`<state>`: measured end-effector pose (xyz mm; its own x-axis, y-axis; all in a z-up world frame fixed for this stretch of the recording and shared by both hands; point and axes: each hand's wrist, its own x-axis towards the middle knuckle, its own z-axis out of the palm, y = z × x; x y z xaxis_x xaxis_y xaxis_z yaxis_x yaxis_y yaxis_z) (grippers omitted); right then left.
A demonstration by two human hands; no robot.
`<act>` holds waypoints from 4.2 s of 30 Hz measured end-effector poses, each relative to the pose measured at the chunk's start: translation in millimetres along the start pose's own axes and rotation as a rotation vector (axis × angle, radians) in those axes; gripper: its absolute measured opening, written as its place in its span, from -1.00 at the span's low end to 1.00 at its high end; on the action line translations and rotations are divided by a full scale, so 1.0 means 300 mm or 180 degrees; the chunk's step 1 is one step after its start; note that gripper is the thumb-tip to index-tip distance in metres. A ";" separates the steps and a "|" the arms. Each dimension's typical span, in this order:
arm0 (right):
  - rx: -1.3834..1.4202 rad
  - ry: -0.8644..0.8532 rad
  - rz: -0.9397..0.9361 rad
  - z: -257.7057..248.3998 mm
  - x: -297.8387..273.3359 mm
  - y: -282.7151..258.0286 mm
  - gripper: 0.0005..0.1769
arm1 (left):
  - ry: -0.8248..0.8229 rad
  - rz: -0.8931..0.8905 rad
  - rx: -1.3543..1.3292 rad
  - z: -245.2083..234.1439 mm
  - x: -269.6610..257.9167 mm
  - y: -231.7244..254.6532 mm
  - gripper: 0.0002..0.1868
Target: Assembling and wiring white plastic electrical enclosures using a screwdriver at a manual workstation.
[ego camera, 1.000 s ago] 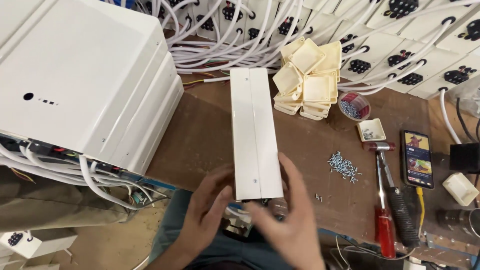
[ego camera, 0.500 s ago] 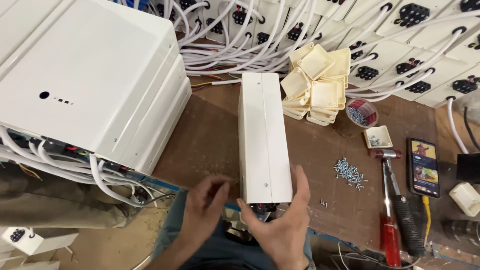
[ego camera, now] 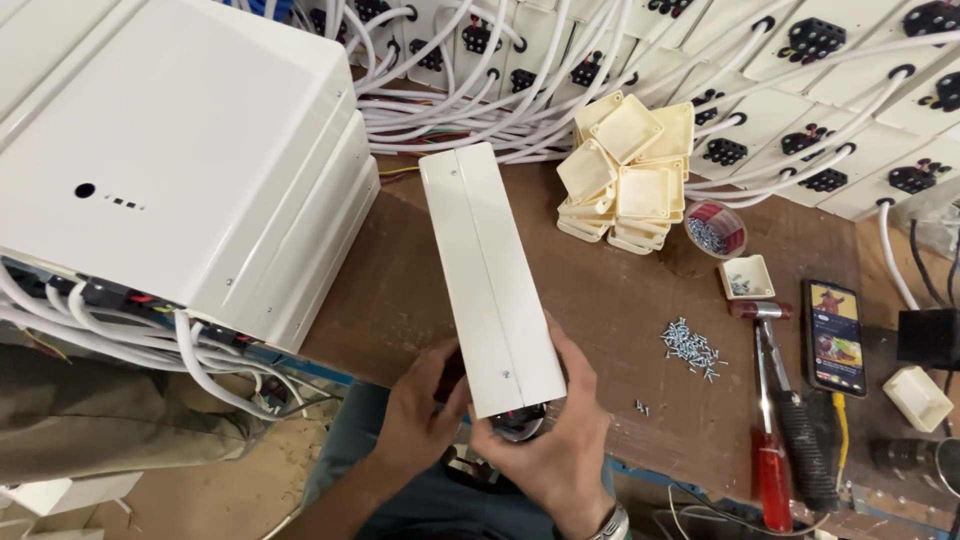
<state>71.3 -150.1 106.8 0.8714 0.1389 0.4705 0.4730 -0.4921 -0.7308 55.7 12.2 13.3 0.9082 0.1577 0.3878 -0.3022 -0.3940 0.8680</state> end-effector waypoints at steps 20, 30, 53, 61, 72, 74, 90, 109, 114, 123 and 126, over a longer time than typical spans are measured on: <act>0.0116 0.0069 0.0467 -0.009 -0.004 0.013 0.14 | -0.0122 0.0046 0.0252 0.004 -0.009 0.018 -0.46; 0.0180 -0.0018 0.0445 -0.001 -0.008 0.037 0.19 | -0.0699 -0.0204 0.0262 -0.046 0.007 0.041 -0.16; 0.0343 -0.0252 0.0485 0.013 -0.035 0.014 0.24 | -0.1127 -0.0173 0.0354 -0.051 -0.017 -0.069 0.03; -0.0268 -0.0195 0.0531 0.024 -0.029 -0.009 0.26 | -0.0786 0.0037 0.0550 -0.039 -0.024 -0.059 -0.03; -0.0113 -0.0077 0.0211 0.041 -0.071 0.055 0.17 | -0.0708 0.0163 0.0667 -0.043 -0.036 -0.030 -0.08; 0.0041 -0.0090 0.0206 0.040 -0.075 0.059 0.16 | -0.0701 0.0184 0.0717 -0.039 -0.032 -0.029 -0.07; -0.0429 0.0126 0.0562 0.003 -0.159 0.071 -0.26 | -0.0720 0.0060 0.0509 -0.046 -0.018 0.012 -0.06; -0.1550 -0.0339 0.0162 -0.054 -0.075 0.012 -0.42 | -0.0757 0.0334 0.0620 -0.044 -0.032 -0.027 -0.03; -0.1692 -0.0494 0.0095 -0.040 -0.087 0.019 -0.44 | -0.0663 0.0365 0.0707 -0.038 -0.033 -0.030 -0.02; -0.1707 -0.0427 -0.0003 -0.033 -0.098 0.034 -0.44 | -0.0699 0.0405 0.0734 -0.042 -0.030 -0.028 -0.02; -0.1667 -0.0430 0.0029 -0.031 -0.096 0.035 -0.44 | -0.0673 0.0410 0.0701 -0.042 -0.027 -0.022 -0.02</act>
<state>49.8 -167.3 90.2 0.9005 0.2251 0.3722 0.3674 -0.8516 -0.3739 46.6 24.9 8.3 0.9135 -0.0885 0.3970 -0.3695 -0.5883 0.7193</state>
